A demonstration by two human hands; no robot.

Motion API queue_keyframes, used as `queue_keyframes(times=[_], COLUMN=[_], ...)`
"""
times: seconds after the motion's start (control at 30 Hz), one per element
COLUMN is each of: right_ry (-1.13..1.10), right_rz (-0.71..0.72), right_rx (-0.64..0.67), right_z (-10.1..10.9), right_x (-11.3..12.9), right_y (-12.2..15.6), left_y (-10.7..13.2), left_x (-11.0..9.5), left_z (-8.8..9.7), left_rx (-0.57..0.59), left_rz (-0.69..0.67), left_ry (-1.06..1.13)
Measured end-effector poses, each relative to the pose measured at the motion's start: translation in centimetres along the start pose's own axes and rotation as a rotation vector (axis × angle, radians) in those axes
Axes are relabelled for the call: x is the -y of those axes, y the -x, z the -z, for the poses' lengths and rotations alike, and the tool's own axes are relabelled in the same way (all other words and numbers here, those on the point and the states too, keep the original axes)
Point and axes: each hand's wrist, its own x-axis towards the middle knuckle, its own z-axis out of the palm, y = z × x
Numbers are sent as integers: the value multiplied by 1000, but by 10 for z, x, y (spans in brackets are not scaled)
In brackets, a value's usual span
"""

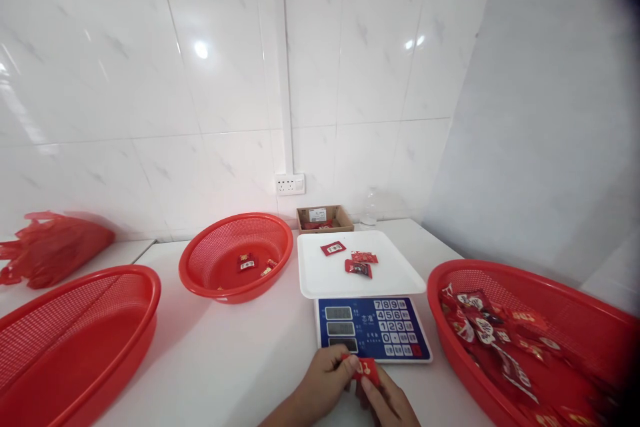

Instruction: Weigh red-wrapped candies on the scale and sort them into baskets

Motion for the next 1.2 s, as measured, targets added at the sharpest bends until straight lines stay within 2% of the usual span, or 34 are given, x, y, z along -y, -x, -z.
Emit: queue_keyframes(times=[0.17, 0.37, 0.47, 0.6, 0.8, 0.9, 1.03, 1.2], right_ry=[-37, 16, 47, 84, 62, 46, 25, -9], right_rz=[-22, 6, 23, 38, 25, -7, 2, 41], right_rx=[-4, 37, 21, 77, 29, 99, 119, 222], right_z=[1, 4, 7, 10, 8, 8, 9, 13], right_x=[-10, -3, 0, -1, -3, 1, 3, -1], right_y=[-3, -3, -4, -6, -6, -4, -4, -5], left_y=[1, 0, 0, 0, 0, 0, 0, 4], left_x=[4, 19, 18, 14, 12, 12, 8, 0], left_z=[0, 1, 0, -1, -2, -1, -1, -3], left_rx=[28, 11, 20, 16, 39, 44, 75, 125], left_rz=[-38, -26, -31, -45, 19, 51, 93, 45], left_ry=[-110, -332, -370, -385, -311, -241, -154, -48])
